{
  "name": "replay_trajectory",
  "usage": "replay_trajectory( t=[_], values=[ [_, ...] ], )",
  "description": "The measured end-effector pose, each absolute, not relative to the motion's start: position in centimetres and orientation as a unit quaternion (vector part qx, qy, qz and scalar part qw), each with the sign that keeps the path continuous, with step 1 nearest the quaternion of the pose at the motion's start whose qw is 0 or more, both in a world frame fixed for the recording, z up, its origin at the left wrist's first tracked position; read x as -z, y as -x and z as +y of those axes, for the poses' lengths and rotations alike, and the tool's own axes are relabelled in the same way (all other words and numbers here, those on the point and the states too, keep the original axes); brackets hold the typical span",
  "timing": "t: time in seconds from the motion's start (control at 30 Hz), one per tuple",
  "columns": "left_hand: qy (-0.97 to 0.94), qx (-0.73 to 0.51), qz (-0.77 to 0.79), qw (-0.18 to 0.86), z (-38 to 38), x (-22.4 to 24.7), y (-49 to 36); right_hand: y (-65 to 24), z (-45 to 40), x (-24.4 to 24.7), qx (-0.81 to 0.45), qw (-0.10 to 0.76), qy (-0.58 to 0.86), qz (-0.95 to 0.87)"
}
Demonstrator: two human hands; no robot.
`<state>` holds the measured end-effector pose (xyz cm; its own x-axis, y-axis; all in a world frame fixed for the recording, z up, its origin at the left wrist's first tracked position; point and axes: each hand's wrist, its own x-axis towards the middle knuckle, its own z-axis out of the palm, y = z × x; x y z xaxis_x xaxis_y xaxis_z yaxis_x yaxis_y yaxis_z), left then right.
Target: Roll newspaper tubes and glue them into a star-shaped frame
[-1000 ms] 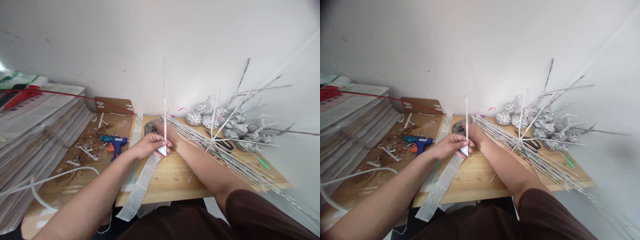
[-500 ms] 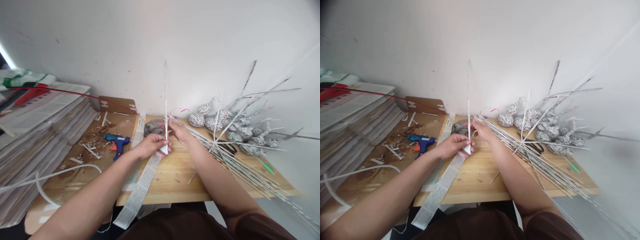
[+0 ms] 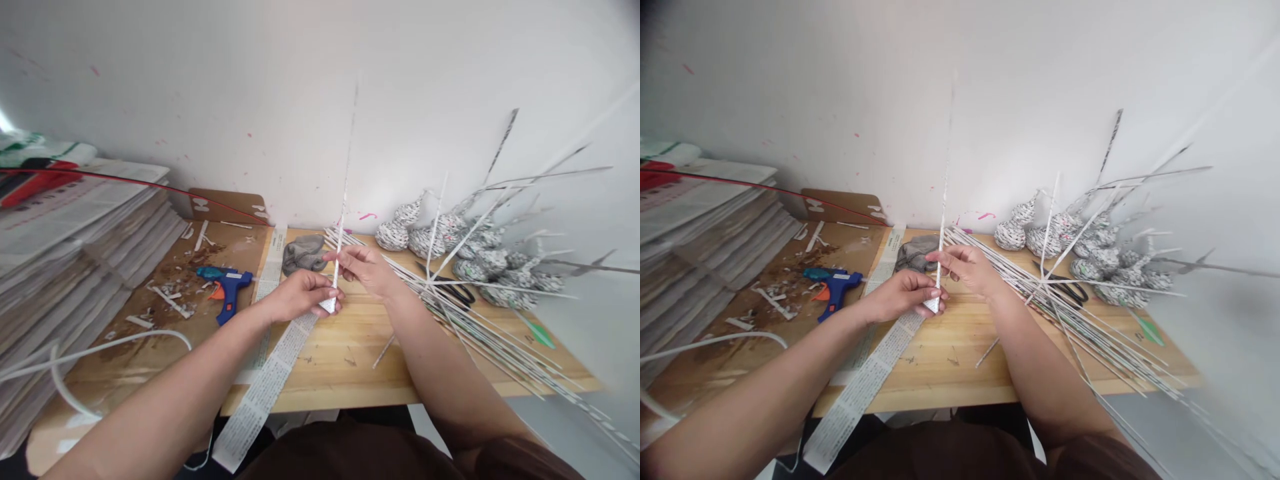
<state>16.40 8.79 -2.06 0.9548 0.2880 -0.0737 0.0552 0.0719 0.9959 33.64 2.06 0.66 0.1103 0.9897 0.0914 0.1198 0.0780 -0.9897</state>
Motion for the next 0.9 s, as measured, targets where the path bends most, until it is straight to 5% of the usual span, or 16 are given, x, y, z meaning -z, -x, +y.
replay_trajectory(
  t=[0.23,0.4,0.53,0.7,0.9],
  values=[
    [-0.685,-0.086,0.129,0.712,8.66,2.14,-16.33,-33.51,2.01,-0.82,-0.370,0.549,0.554,-0.506],
    [-0.690,-0.090,0.126,0.707,8.64,2.11,-16.32,-33.63,1.73,-1.10,-0.407,0.485,0.543,-0.552],
    [-0.683,-0.089,0.133,0.713,8.68,1.87,-16.33,-33.82,1.59,-1.25,-0.358,0.547,0.550,-0.519],
    [-0.678,-0.092,0.133,0.717,8.64,1.55,-16.24,-33.92,1.46,-1.29,-0.431,0.472,0.524,-0.562],
    [-0.661,-0.087,0.140,0.732,8.80,1.78,-16.27,-33.83,1.46,-1.38,-0.398,0.525,0.539,-0.524]
  ],
)
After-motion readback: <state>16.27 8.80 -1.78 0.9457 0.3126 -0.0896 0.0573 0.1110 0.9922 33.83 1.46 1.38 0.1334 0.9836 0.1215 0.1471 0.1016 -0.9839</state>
